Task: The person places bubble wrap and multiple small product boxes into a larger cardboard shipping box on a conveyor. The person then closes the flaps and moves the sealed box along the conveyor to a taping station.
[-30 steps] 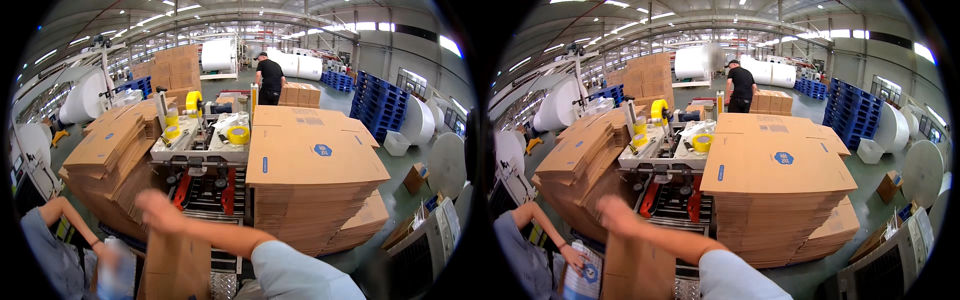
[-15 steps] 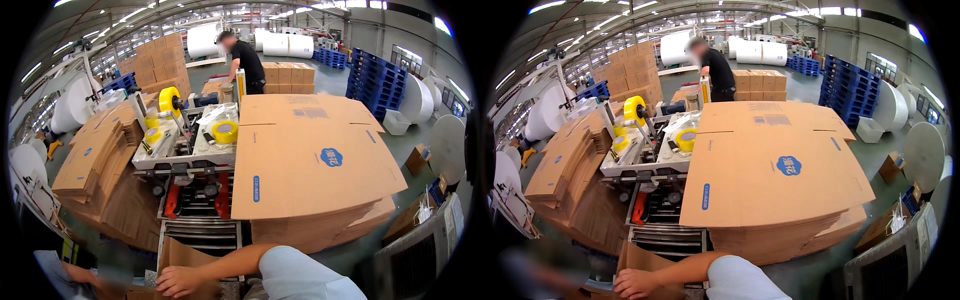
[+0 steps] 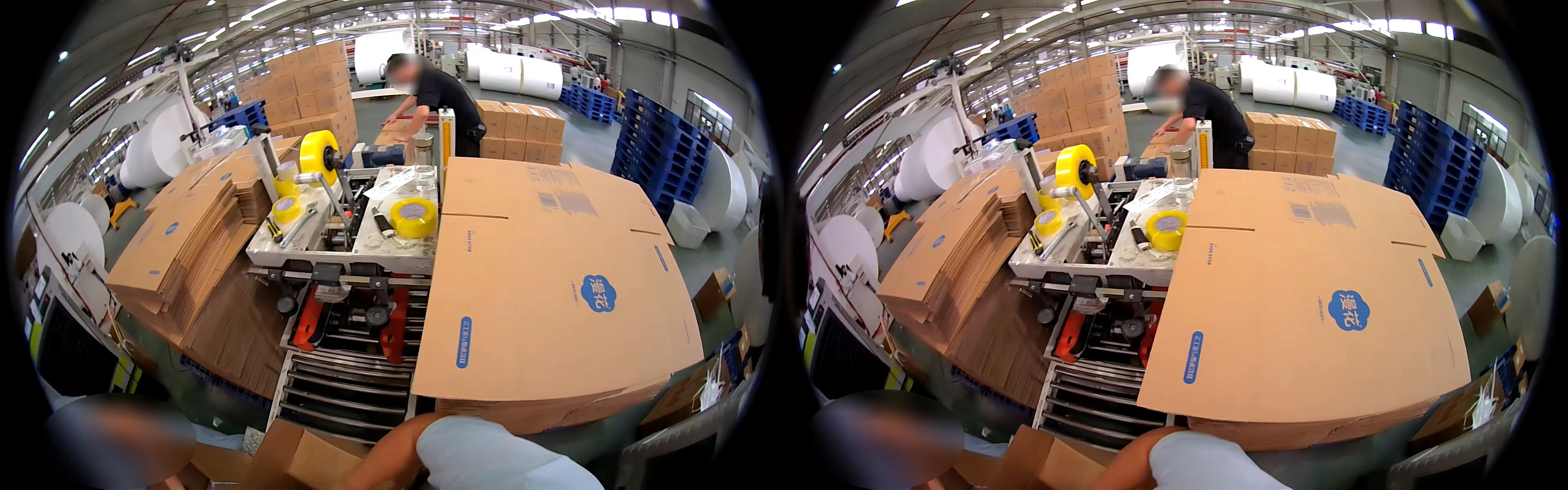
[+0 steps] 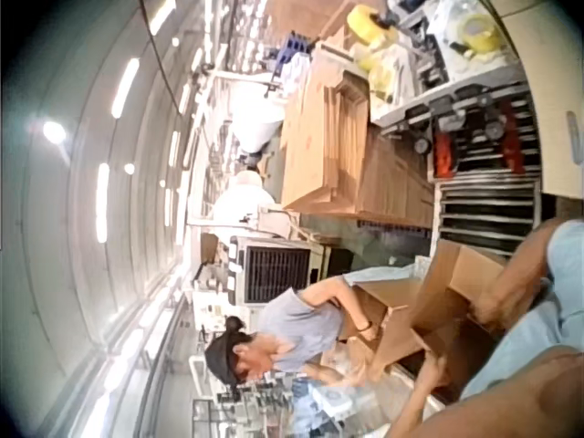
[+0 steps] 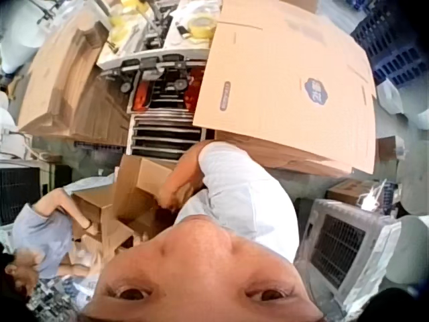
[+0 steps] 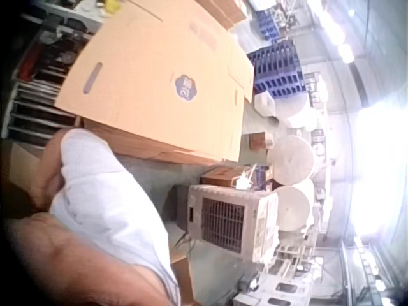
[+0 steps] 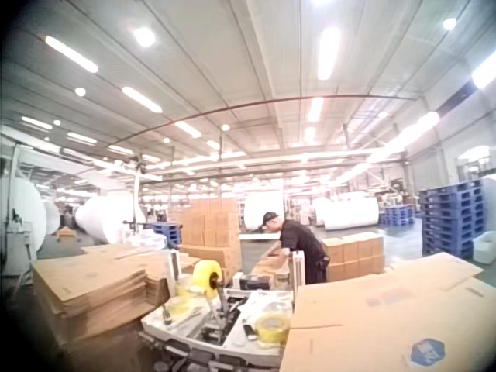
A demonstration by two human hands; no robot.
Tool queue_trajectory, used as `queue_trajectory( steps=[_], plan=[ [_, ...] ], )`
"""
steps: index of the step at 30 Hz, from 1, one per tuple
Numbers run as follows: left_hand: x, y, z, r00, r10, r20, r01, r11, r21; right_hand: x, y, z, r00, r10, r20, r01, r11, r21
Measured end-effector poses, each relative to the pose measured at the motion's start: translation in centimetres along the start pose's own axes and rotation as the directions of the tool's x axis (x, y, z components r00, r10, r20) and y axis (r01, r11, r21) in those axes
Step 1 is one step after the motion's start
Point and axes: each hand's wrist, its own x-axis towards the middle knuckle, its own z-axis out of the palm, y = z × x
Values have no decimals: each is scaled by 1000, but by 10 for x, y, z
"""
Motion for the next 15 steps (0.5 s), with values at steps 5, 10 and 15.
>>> queue_trajectory(
  steps=[5,10,15],
  plan=[
    [2,11,6,895,415,-164,-302,835,460,0,15,-16,998,60,-11,-57,978,202],
    [4,18,34,660,737,-143,-443,537,718,21,34,-27,990,65,121,-117,860,496],
    [6,32,72,225,951,-213,-441,295,848,54,30,-124,911,372,-175,-342,922,179]
  ],
)
